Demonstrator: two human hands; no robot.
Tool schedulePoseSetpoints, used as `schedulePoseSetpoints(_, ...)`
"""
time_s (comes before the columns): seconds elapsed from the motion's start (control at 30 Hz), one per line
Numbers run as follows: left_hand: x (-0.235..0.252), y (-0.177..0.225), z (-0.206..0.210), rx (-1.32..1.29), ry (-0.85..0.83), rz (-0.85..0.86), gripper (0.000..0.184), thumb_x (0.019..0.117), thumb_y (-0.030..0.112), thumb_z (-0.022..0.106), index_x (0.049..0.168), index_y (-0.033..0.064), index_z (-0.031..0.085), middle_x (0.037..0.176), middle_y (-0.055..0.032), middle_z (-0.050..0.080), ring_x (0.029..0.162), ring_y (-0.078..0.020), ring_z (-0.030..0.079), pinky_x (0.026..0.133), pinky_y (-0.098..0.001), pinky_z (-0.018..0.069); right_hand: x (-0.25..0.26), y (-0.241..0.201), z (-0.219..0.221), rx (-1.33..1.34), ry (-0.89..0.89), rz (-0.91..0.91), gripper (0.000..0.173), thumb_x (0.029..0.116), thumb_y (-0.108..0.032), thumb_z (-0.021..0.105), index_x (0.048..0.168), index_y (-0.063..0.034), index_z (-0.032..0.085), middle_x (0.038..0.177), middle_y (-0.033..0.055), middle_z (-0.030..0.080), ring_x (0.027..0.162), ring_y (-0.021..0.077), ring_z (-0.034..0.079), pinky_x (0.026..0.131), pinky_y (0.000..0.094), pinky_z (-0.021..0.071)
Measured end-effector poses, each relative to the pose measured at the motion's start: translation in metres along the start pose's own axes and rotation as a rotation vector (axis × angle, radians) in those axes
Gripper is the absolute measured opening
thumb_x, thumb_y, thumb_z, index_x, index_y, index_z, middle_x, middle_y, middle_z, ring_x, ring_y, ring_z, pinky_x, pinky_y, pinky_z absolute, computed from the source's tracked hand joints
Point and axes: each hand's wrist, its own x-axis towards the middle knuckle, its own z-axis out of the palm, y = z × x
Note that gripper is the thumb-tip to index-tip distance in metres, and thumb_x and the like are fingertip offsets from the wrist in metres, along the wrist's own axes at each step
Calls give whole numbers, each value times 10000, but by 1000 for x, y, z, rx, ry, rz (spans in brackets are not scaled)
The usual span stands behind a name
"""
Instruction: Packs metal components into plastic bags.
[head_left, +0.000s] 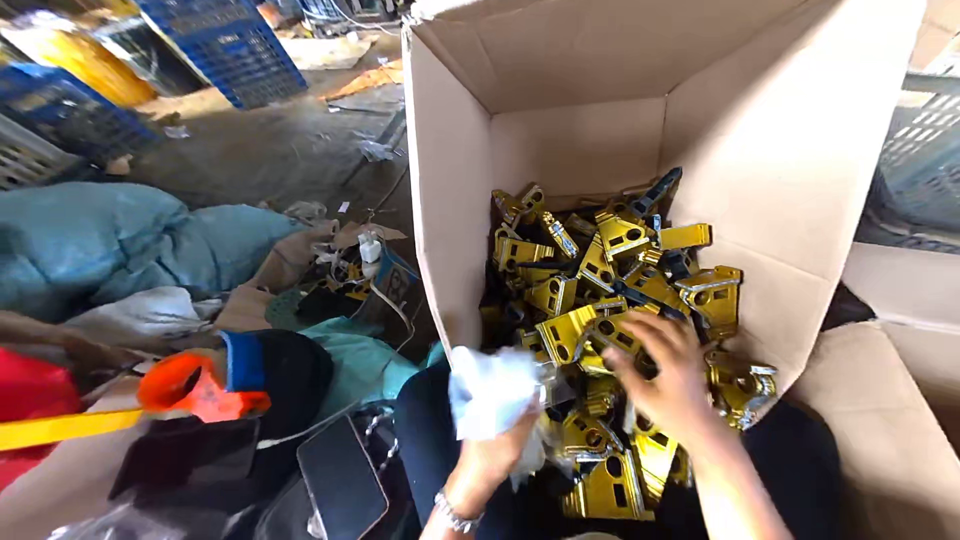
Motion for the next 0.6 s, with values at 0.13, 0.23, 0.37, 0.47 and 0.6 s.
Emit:
schedulePoseSetpoints(0.13,3,-4,30,157,-43,51,477,796,137,812,1153,-128,639,1067,-141,718,1040,-98,678,963,-272,542,-10,-30,16,752,-188,140,196,955,-60,632,1094,63,697,1048,85,705,891,67,704,789,246,620)
schedulePoseSetpoints(0.23,5,-5,34,100,-27,80,470,773,114,818,1147,-111,644,1063,-110,727,1037,-70,682,961,-254,552,-7,-23,3,820,-181,368,219,1025,-91,521,1148,47,639,995,30,687,821,48,682,763,236,600)
schedulePoseSetpoints(0.37,0,-10,31,-29,-156,82,629,728,178,911,1199,-108,605,1105,-102,730,1060,-112,696,976,-303,572,-18,-21,12,820,-356,328,298,965,-86,633,1224,62,635,1125,79,680,969,42,668,866,220,577)
schedulePoseSetpoints(0.47,0,3,25,-158,-166,11,543,722,159,913,1158,-32,654,1047,-13,748,1000,-73,705,939,-286,587,-18,-4,10,872,-376,481,332,984,-205,609,1237,8,625,1130,54,668,998,83,641,871,265,547)
schedulePoseSetpoints(0.6,2,0,19,-111,-178,-3,642,748,131,890,1251,-103,568,1137,-64,721,1088,-77,679,1005,-278,554,-23,-9,3,1171,-552,394,503,1023,-420,569,1338,-28,574,1182,-25,696,1069,74,665,970,288,549)
